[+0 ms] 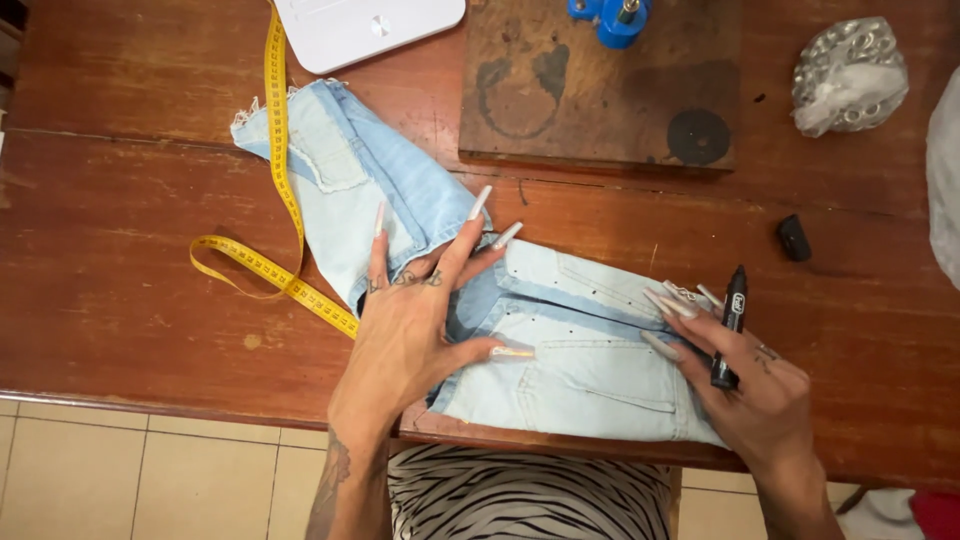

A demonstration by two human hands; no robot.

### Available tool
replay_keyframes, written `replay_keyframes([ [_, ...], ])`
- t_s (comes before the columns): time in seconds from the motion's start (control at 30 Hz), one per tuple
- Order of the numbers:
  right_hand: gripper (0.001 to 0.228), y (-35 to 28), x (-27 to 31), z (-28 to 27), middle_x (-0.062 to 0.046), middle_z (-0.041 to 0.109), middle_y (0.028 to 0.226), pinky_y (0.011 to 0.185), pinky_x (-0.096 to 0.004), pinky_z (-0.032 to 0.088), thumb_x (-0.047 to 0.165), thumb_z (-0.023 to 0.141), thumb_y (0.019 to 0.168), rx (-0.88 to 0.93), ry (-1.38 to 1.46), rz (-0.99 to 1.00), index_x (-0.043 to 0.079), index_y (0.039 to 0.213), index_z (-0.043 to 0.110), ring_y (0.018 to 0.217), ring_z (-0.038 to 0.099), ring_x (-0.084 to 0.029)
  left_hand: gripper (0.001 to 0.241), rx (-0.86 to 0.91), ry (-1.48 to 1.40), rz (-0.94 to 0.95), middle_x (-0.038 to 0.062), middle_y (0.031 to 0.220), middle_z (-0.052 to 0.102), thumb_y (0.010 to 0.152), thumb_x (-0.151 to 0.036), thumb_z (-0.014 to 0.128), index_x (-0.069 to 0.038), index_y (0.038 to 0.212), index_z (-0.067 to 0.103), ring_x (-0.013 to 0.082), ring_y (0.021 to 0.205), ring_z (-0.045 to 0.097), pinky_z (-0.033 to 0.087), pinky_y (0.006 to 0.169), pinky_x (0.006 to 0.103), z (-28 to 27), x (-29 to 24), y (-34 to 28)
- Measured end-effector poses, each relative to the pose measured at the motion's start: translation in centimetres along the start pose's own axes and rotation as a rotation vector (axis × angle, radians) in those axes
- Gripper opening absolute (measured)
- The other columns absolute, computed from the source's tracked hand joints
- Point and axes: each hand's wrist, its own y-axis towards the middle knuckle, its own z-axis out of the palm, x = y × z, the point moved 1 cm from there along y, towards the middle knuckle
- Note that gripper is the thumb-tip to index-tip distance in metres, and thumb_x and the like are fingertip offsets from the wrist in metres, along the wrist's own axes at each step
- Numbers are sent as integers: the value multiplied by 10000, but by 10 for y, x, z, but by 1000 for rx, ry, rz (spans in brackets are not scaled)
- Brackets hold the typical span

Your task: Measuring and marking denim shorts for alterations using a measuring tape and a marker on a workbench.

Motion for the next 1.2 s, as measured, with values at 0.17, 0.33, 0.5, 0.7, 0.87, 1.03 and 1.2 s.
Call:
replay_keyframes([
  [0.17, 436, 10, 8, -3, -65, 912, 1446, 1175, -363, 698, 131, 953, 1115, -2, 104, 16, 30, 1518, 822, 1324, 886, -205, 1511, 10, 0, 8, -137, 1738, 776, 805, -540, 1080, -144, 1942, 167, 285, 1576, 670, 32, 1486, 756, -1, 1, -1],
  [0.33, 561, 14, 2, -14, -19, 859, 1559, 1221, -351, 695, 345, 932, 1069, 54, 149, -9, 75, 1541, 795, 1450, 845, -205, 1502, 45, 24, 11, -138, 1732, 766, 806, -639, 1035, -109, 1939, 203, 280, 1482, 707, 59, 1465, 759, 0, 3, 4],
  [0.5, 954, 16, -3, -27, -152, 613, 1874, 1334, -489, 643, 343, 1044, 944, 229, 308, 105, 98, 1731, 565, 1711, 653, -324, 1467, 17, 59, 21, -120, 1757, 738, 868, -681, 947, -126, 1966, 147, 278, 1610, 654, -1, 1483, 792, -1, -1, 3],
  [0.7, 1199, 7, -24, -33, 2, 664, 1855, 1427, -613, 466, 461, 1099, 841, 380, 295, 230, 195, 1792, 418, 1786, 544, -290, 1482, 49, 94, -6, -159, 1756, 723, 868, -608, 964, -154, 1987, 104, 368, 1479, 716, 39, 1458, 811, 0, 0, 4],
  [0.87, 1168, -6, -34, -28, -3, 541, 1944, 1337, -627, 563, 460, 1066, 884, 375, 275, 267, 250, 1829, 413, 1687, 667, -314, 1399, 36, 74, 11, -156, 1750, 727, 900, -594, 933, -180, 1987, 154, 316, 1546, 664, 11, 1459, 818, -4, -5, 5],
  [1.03, 900, 14, -19, -52, -10, 498, 1970, 1422, -539, 513, 421, 896, 1020, 211, 447, 401, 237, 1807, 500, 1819, 508, -292, 1107, -61, 89, 50, 43, 1696, 745, 934, -457, 955, -138, 1883, 483, 247, 1615, 635, -57, 1454, 876, -19, -13, -12],
  [1.2, 291, -33, -58, -79, -347, 876, 1344, 795, -421, 662, -57, 944, 1251, -444, -41, 148, -190, 1451, 778, 1019, 855, -362, 971, -63, 173, 212, 57, 1966, 539, 995, -537, 926, -261, 1844, 542, 251, 1818, 510, 356, 1348, 825, -41, -64, -28],
])
